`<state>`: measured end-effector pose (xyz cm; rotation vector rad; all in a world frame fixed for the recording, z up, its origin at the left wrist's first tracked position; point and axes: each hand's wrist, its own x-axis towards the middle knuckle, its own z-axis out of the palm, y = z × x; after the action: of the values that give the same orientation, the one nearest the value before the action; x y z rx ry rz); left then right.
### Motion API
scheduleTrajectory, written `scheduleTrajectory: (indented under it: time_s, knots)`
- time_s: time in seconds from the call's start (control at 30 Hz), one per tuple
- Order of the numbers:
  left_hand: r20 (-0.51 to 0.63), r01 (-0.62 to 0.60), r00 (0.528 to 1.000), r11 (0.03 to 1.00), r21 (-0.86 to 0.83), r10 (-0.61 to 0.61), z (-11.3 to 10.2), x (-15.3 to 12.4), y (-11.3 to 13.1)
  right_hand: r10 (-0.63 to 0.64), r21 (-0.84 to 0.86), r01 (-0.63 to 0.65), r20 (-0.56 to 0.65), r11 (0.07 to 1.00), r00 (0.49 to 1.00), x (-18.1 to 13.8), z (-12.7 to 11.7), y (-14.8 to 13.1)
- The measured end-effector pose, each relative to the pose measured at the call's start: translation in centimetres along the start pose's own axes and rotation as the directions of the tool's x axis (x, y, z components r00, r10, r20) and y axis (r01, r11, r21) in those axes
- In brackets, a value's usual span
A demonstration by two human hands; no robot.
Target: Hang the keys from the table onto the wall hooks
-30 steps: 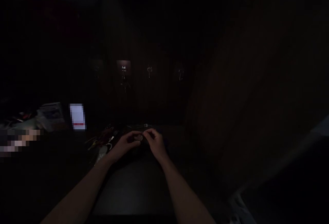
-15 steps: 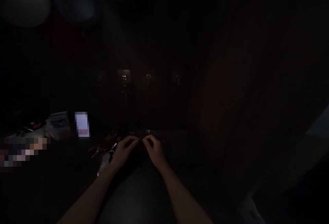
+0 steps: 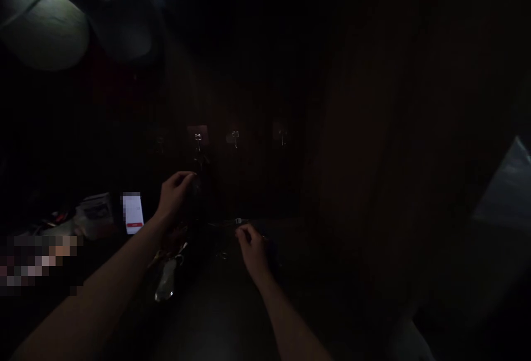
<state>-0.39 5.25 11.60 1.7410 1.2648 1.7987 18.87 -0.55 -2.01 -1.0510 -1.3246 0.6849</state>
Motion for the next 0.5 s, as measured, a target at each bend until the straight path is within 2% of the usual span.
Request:
scheduleTrajectory:
  time_s: [0.13, 0.23, 0.5]
  knots:
    - [-0.087, -0.124, 0.988, 0.989, 0.084, 0.131, -0.3, 4.0, 1.8, -0.003, -0.011, 0.003, 0.001, 1.000, 1.000, 0.0, 0.0, 0.2]
    - [-0.085, -0.159, 0.982, 0.980, 0.120, 0.170, -0.1, 6.1, 2.8, 0.000, -0.009, 0.000, 0.002, 1.000, 1.000, 0.0, 0.0, 0.1]
    - [-0.004, -0.081, 0.996, 0.964, 0.253, 0.084, 0.5, 8.3, 3.5, 0.018, -0.023, -0.018, 0.011, 1.000, 1.000, -0.2, 0.1, -0.4]
